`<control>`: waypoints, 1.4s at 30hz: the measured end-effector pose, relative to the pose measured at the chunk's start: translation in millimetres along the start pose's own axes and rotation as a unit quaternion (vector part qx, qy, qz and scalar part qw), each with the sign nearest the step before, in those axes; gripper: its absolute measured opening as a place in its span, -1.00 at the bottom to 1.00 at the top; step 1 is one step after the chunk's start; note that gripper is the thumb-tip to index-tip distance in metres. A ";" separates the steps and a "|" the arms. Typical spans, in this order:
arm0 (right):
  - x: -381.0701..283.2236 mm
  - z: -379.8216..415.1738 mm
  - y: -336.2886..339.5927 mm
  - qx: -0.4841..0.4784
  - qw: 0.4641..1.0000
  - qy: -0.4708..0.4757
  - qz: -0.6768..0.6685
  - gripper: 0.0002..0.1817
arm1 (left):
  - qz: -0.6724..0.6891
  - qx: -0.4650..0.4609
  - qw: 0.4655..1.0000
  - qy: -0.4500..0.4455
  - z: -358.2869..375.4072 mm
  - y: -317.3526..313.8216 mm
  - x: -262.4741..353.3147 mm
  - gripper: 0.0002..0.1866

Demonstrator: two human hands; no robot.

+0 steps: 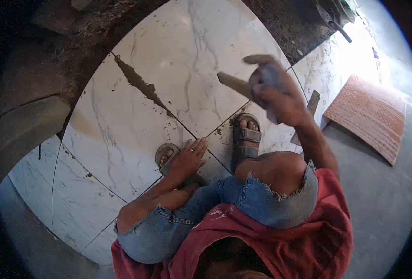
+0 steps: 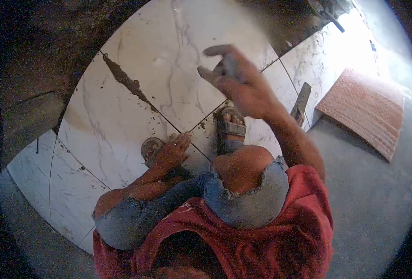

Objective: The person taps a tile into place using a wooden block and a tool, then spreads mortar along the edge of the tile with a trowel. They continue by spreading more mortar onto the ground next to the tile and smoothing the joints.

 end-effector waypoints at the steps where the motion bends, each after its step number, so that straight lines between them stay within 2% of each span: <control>1: -3.0 6.4 15.3 0.040 0.992 0.027 -0.117 -0.51 | -0.013 -0.006 1.000 0.003 0.0 -1.1 1.3 -0.29; 2: 6.7 5.4 32.2 0.083 0.996 -0.004 0.031 -0.50 | -0.030 -0.009 1.000 0.004 -1.1 -0.5 1.2 -0.28; 5: 14.2 11.0 57.4 0.130 0.988 -0.045 0.075 -0.47 | -0.079 -0.016 0.997 -0.004 -2.7 1.3 2.1 -0.27; 7: -0.3 19.7 73.8 0.135 0.990 0.014 -0.049 -0.52 | -0.084 -0.018 0.996 -0.004 -4.5 -5.2 1.0 -0.27; 9: 8.1 22.3 101.9 0.206 0.976 0.027 -0.068 -0.53 | -0.090 -0.022 0.996 -0.005 1.0 -10.8 5.3 -0.27; 10: 17.9 14.1 115.0 0.221 0.969 0.066 0.092 -0.55 | -0.098 -0.028 0.995 0.002 -0.5 -11.1 2.9 -0.28; 11: 27.4 12.6 114.5 0.203 0.976 -0.023 0.076 -0.56 | -0.106 -0.033 0.994 0.009 -2.9 -8.8 0.3 -0.28; 14: 11.7 25.2 119.8 0.232 0.970 0.002 0.068 -0.54 | -0.095 -0.041 0.994 0.022 -2.4 -6.9 0.6 -0.28; 16: 6.4 36.2 127.3 0.276 0.959 0.044 -0.048 -0.52 | -0.093 -0.036 0.995 0.017 -2.1 -6.0 2.9 -0.29; 17: 13.7 36.4 125.1 0.278 0.958 0.043 -0.052 -0.52 | -0.096 -0.025 0.995 0.010 -1.1 -1.4 3.8 -0.29; 19: 24.6 13.9 102.0 0.186 0.978 0.029 0.089 -0.52 | -0.087 -0.038 0.995 0.010 -0.5 0.9 3.4 -0.28; 20: 22.9 12.7 84.9 0.150 0.985 0.012 0.086 -0.51 | -0.071 -0.050 0.996 0.011 -4.0 -0.3 2.2 -0.27; 21: 11.4 17.0 63.2 0.128 0.992 0.004 0.015 -0.52 | -0.069 -0.053 0.996 0.017 -6.0 -0.8 1.7 -0.27; 23: -3.7 16.8 31.7 0.060 0.988 0.074 -0.123 -0.53 | -0.045 -0.033 0.998 0.023 -2.9 0.0 3.8 -0.31; 25: 10.4 -0.4 7.8 0.046 0.998 0.045 0.024 -0.54 | -0.053 -0.023 0.998 0.020 -1.6 -2.3 1.9 -0.33; 26: 19.0 -9.4 -5.4 0.014 0.998 -0.008 0.059 -0.55 | -0.060 -0.003 0.998 0.006 -2.3 2.7 3.0 -0.35; 29: -10.5 -9.5 -27.9 -0.031 0.997 0.008 0.067 -0.57 | -0.117 -0.002 0.993 -0.014 -2.3 5.4 7.0 -0.42; 30: -26.4 -6.6 -33.4 -0.019 0.996 0.081 0.021 -0.58 | -0.111 -0.007 0.994 -0.009 -0.7 3.7 8.1 -0.42; 32: -14.6 -15.4 -48.1 -0.044 0.995 0.059 0.061 -0.59 | -0.039 0.057 0.998 0.004 -1.7 16.0 5.2 -0.48; 34: 5.6 -29.4 -58.6 -0.072 0.987 0.063 0.130 -0.59 | -0.042 0.054 0.998 0.000 -0.3 9.8 2.6 -0.48; 36: -18.5 -21.1 -60.5 -0.081 0.990 0.044 0.110 -0.59 | -0.044 0.054 0.998 -0.001 -5.3 6.2 -4.1 -0.48; 38: -12.5 -16.1 -66.1 -0.101 0.992 0.008 0.079 -0.59 | -0.063 0.085 0.994 0.000 -0.5 5.2 -0.1 -0.56; 40: -14.6 -16.7 -60.7 -0.071 0.994 0.070 0.046 -0.58 | -0.044 0.072 0.996 0.008 1.6 5.9 1.9 -0.56; 42: -1.4 -18.4 -60.1 -0.064 0.992 0.069 0.079 -0.58 | -0.038 0.070 0.997 0.008 -2.7 10.8 -0.2 -0.55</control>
Point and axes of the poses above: each hand's wrist, its own z-axis away from the middle knuckle, its own y-axis out of the back of the hand, x = y × z, the point moved 9 cm from there along -z, towards the middle knuckle, and after that the axes turned 3 degrees about -z, right-handed, at the moved point
